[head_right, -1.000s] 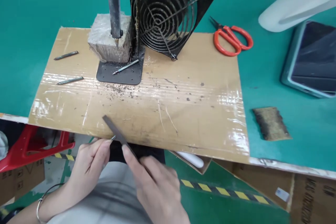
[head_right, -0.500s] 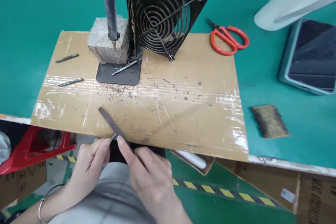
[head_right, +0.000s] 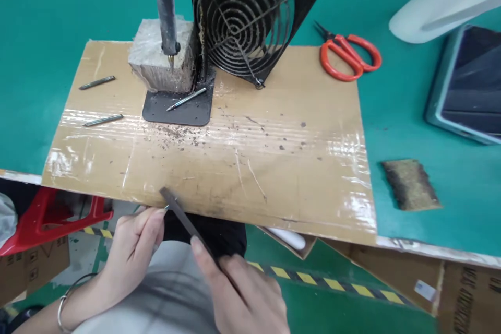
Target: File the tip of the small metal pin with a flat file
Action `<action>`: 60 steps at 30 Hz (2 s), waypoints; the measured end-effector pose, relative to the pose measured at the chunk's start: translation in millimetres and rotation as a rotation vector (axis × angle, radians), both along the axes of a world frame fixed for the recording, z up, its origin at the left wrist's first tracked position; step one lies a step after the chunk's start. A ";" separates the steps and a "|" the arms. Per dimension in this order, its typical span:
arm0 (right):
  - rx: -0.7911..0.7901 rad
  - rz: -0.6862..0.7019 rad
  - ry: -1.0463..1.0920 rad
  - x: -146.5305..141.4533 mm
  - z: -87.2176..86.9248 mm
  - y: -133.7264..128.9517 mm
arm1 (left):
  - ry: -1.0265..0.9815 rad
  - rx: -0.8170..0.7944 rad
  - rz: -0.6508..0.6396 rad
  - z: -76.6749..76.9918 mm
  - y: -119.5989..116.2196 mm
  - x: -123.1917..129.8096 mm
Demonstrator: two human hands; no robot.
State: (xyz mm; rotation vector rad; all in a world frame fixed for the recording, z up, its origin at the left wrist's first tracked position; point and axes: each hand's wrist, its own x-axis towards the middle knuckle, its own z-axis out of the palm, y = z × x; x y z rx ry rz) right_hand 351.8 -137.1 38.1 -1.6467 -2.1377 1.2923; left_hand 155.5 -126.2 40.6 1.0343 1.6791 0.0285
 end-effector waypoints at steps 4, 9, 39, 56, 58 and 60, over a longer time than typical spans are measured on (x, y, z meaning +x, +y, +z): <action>0.009 -0.056 0.037 -7.9 -8.0 2.6 | -0.001 0.014 -0.008 0.9 -0.3 -0.5; -0.017 -0.022 0.035 -4.4 -5.9 -0.5 | 0.007 0.003 -0.014 1.5 0.6 -1.9; -0.002 -0.037 0.068 -9.4 -12.5 6.5 | 0.087 0.120 -0.170 1.2 3.3 -0.4; -0.061 0.028 0.036 6.2 2.0 2.5 | 0.076 0.136 -0.154 -0.4 1.0 0.6; -0.042 0.016 0.035 4.0 0.2 3.0 | 0.075 0.145 -0.154 -0.6 0.9 1.0; -0.016 -0.015 0.048 -2.8 -5.4 6.0 | 0.076 0.145 -0.146 -0.8 0.5 1.0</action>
